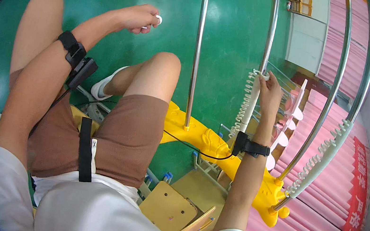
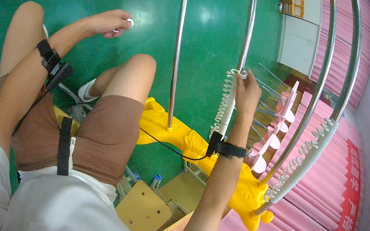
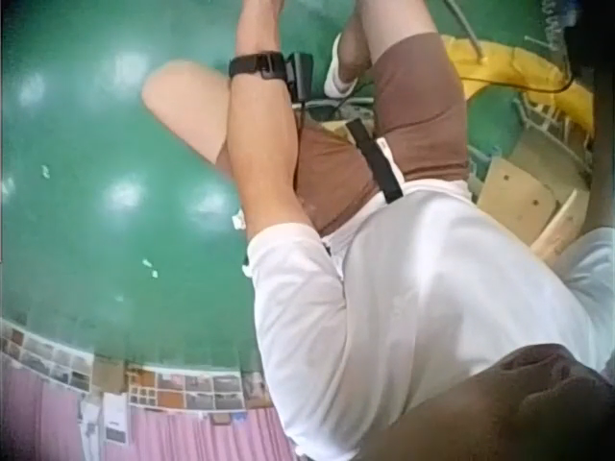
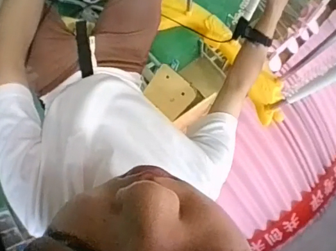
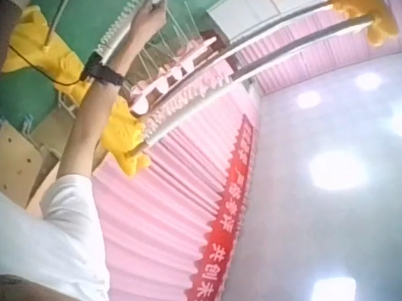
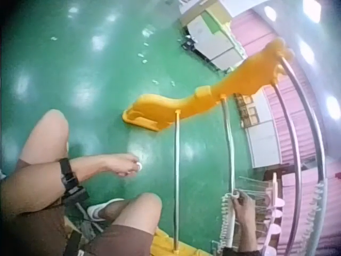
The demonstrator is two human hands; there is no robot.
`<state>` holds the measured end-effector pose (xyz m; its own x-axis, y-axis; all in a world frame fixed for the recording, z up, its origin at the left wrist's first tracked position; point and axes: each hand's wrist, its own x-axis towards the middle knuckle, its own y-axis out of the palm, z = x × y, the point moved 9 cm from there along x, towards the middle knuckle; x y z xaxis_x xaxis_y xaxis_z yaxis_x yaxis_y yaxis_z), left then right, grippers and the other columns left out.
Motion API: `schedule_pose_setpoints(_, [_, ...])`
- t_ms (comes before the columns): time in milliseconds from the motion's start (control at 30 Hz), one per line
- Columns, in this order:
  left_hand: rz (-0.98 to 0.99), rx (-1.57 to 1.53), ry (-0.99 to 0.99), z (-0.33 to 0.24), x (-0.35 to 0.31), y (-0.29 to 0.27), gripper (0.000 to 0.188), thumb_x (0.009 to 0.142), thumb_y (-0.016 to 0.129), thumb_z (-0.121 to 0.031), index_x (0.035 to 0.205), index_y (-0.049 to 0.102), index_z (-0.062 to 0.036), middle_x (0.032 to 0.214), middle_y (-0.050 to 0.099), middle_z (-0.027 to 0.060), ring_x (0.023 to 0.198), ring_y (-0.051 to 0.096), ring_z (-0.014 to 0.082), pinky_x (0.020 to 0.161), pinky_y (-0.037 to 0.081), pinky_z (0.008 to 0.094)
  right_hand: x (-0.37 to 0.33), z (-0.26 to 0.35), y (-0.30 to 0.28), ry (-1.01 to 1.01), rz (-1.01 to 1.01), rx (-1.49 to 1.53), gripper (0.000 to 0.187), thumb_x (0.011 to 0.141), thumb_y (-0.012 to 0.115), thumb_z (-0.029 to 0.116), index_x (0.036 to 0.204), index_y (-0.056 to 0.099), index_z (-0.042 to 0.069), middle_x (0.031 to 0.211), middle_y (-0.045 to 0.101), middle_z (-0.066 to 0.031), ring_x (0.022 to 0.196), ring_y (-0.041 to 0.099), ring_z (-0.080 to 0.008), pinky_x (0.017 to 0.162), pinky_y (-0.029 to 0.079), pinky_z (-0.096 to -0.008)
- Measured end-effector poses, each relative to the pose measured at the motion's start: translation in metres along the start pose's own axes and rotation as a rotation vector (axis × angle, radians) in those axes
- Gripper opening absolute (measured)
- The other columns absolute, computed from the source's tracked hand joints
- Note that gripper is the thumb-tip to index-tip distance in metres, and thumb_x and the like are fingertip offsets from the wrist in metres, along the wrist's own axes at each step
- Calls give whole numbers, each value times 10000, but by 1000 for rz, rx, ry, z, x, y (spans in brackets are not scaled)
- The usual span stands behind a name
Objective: Picking up white S-hooks from the floor and hanging them onto the horizontal bar of a yellow giraffe-themed rack.
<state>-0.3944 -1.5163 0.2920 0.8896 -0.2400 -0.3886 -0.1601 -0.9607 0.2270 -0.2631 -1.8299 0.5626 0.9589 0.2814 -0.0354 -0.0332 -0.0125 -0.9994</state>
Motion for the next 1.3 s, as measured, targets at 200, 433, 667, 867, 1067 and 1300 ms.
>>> schedule_pose_setpoints(200, [13, -15, -35, 5, 1, 3, 223, 888, 497, -270, 855, 521, -51, 648, 465, 11, 487, 367, 74, 407, 277, 240, -6, 11, 4, 3, -37, -67, 325, 889, 592, 246, 1039, 589, -43, 805, 639, -226, 813, 650, -382, 700, 487, -443])
schedule_pose_setpoints(433, [13, 31, -38, 0, -1, 4, 201, 889, 497, -261, 845, 523, -67, 648, 457, 5, 524, 398, 75, 426, 307, 234, -1, 17, 20, 4, -68, -217, 323, 958, 447, 312, 1042, 430, 1, 852, 602, -272, 840, 575, -499, 719, 447, -532])
schedule_pose_setpoints(667, [25, 42, -65, 0, -3, 5, 205, 888, 498, -268, 835, 517, -70, 662, 456, 1, 547, 409, 73, 435, 303, 235, -8, 9, 18, 108, -140, 179, 357, 995, 353, 312, 1078, 488, -8, 927, 584, -227, 848, 598, -358, 749, 450, -436])
schedule_pose_setpoints(867, [13, 11, -45, 2, -2, 7, 204, 914, 503, -290, 837, 509, -102, 627, 453, -24, 499, 370, 57, 410, 258, 215, 0, -20, 19, 11, -189, 402, 338, 983, 447, 322, 1045, 553, 7, 812, 560, -48, 767, 522, -144, 703, 424, -310])
schedule_pose_setpoints(1067, [15, 44, -38, 1, -5, 7, 214, 910, 509, -307, 835, 509, -106, 621, 446, -30, 496, 359, 54, 412, 250, 219, 3, -38, 50, 235, 149, 791, 278, 940, 574, 320, 930, 585, 43, 755, 516, 19, 671, 465, -74, 603, 395, -250])
schedule_pose_setpoints(1300, [22, 43, -37, 0, -4, 11, 213, 908, 505, -312, 833, 513, -113, 622, 452, -30, 502, 360, 56, 420, 254, 220, 7, -41, 46, 180, 84, 708, 320, 891, 641, 331, 938, 580, 20, 775, 550, -4, 683, 505, -82, 612, 419, -240])
